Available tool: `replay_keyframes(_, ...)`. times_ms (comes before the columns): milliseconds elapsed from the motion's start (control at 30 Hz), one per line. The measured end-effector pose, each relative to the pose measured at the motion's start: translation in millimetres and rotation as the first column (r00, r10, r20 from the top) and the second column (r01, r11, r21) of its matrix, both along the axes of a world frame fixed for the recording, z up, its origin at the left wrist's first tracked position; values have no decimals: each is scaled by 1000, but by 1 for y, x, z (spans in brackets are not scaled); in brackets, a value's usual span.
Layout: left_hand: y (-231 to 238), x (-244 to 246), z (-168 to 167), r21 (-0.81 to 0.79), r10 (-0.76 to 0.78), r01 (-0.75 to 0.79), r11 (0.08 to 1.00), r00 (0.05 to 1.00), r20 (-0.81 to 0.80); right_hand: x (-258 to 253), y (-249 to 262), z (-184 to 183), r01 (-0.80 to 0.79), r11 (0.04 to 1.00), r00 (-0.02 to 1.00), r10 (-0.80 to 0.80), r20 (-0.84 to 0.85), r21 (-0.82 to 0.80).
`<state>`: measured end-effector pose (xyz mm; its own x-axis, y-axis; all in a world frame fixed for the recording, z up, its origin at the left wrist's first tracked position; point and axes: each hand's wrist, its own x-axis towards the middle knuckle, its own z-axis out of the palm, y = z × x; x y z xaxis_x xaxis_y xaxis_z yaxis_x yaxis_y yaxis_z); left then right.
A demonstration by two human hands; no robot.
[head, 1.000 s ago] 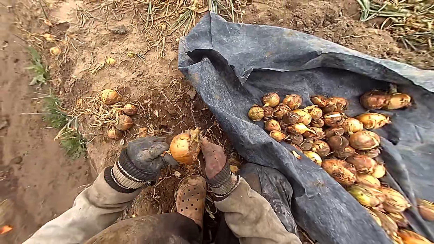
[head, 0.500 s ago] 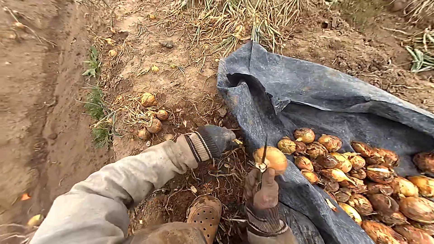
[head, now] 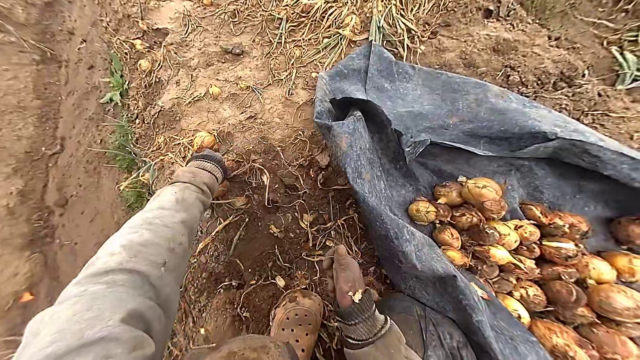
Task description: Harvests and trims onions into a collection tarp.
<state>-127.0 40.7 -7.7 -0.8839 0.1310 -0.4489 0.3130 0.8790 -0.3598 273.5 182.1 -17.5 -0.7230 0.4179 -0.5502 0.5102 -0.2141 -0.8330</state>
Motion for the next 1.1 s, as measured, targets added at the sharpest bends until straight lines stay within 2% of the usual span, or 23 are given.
replay_keyframes(133, 0, 5, -7, 30, 56, -56, 998, 998, -16, 2, 4, -3, -47, 998, 998, 49, 45, -37)
replay_keyframes(233, -7, 19, -3, 130, -32, 43, 991, 995, -90, 3, 5, -2, -100, 995, 992, 101, 81, -20)
replay_keyframes(267, -10, 28, 3, 214, -85, 104, 971, 992, -95, 3, 5, -3, -126, 992, 987, 127, 99, -18)
replay_keyframes(300, -13, 43, 14, 356, -133, 156, 922, 987, -90, 2, 5, -3, -155, 988, 981, 155, 117, -10)
replay_keyframes(333, -16, 64, 25, 525, -169, 184, 831, 983, -76, 0, 6, -1, -186, 983, 974, 185, 132, -4)
replay_keyframes(367, -17, 90, 35, 674, -182, 166, 720, 982, -49, -2, 5, 3, -210, 978, 969, 208, 132, 0)
replay_keyframes(400, -16, 121, 48, 783, -162, 84, 616, 987, 21, -3, 6, 8, -232, 973, 967, 230, 112, 2)
replay_keyframes(500, -15, 207, 72, 924, -162, -197, 329, 952, 260, -1, 1, 19, -214, 977, 974, 215, -71, 17)
replay_keyframes(567, -20, 243, 72, 933, -294, -254, 256, 899, 326, 5, -2, 28, -117, 992, 969, 105, -226, -38)
replay_keyframes(633, -24, 257, 68, 953, -469, -200, 227, 835, 287, 11, -2, 34, -30, 997, 948, 5, -317, -73)
replay_keyframes(733, -22, 253, 76, 972, -560, -54, 228, 809, 177, 12, -6, 36, 32, 999, 955, -37, -294, -22)
replay_keyframes(833, -20, 238, 78, 918, -571, 355, 177, 797, -198, 9, -8, 32, 85, 989, 963, -112, -247, -118)
replay_keyframes(867, -16, 232, 74, 866, -527, 467, 179, 788, -317, 8, -9, 31, 119, 979, 951, -160, -266, -163)
replay_keyframes(900, -11, 225, 71, 825, -456, 519, 225, 804, -381, 9, -9, 29, 156, 968, 938, -207, -278, -195)
replay_keyframes(967, 1, 211, 66, 847, -311, 407, 341, 900, -307, 10, -5, 22, 160, 975, 959, -191, -207, -157)
replay_keyframes(1000, 8, 207, 69, 854, -325, 370, 365, 910, -256, 9, -1, 16, 79, 993, 990, -89, -110, -92)
replay_keyframes(1067, 23, 211, 89, 827, -554, 375, 420, 827, -93, 4, 4, 2, -168, 985, 983, 169, 69, -31)
replay_keyframes(1100, 32, 218, 98, 764, -674, 422, 488, 738, 23, 3, 2, -4, -190, 982, 978, 191, 78, -21)
